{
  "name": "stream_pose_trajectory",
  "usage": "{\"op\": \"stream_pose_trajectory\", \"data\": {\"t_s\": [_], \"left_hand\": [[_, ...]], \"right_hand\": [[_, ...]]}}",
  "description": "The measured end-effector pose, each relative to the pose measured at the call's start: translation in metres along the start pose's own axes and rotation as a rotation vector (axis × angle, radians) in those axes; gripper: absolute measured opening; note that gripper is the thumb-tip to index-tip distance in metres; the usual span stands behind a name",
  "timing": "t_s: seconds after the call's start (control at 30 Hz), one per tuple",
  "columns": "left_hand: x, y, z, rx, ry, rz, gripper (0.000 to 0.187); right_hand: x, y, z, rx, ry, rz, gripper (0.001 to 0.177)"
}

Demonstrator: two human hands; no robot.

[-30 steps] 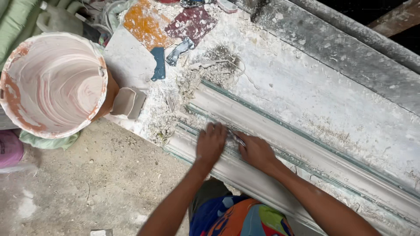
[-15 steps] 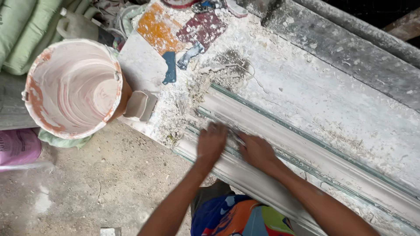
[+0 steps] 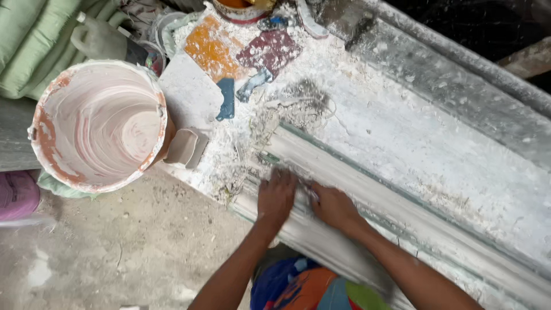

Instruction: The person uses a scraper to remove dust and debris from the grooves of long white molding pieces. The person works along the length of the molding, clearing out accumulated material.

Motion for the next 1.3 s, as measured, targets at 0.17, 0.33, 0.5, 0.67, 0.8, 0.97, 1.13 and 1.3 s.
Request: {"op": "stream_pose_trajectory", "data": {"t_s": [0.17,0.33,0.5,0.67,0.8,0.97,1.13,1.3], "left_hand": [[-0.003,0.070,0.044,0.005,0.335,0.115,0.045],[0.035,0.082,0.005,0.426,0.325,-0.379,0.052],[0.084,0.043,-0.044,0.543,0.352,-0.277,0.056],[0.112,-0.028,-0.067,0.080,0.123,-0.112,0.050],[0.096,-0.046,-0.099,0.056,0.005,0.010,0.052],[0.083,-0.084,-0.105,-0.065,-0.213,0.093,0.035],[0.069,-0.035,0.040,-0.126,-0.081,-0.134,0.015],[0.068,-0.005,0.015,-0.269,0.029,-0.063,0.013]], "right_hand": [[-0.025,0.023,0.060,-0.360,0.197,-0.152,0.051],[0.059,0.043,0.061,-0.579,0.135,-0.112,0.055],[0.100,-0.005,0.019,-0.387,0.094,-0.025,0.051],[0.092,-0.078,-0.030,-0.132,0.061,-0.041,0.056],[0.125,-0.085,-0.061,-0.072,0.052,-0.060,0.055],[0.134,-0.083,-0.064,-0.149,-0.098,0.026,0.053],[0.024,-0.072,0.046,-0.103,0.156,-0.164,0.053],[0.049,-0.037,0.060,-0.016,0.194,-0.162,0.051]]}}
Point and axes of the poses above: each hand's wrist, its own x-axis away from the middle knuckle, its own y-axis out of the back of the hand, z = x × y, the point moved 1 cm from there along -x, towards the middle knuckle, and after that the axes turned 11 degrees about x, right-handed, at the moved point
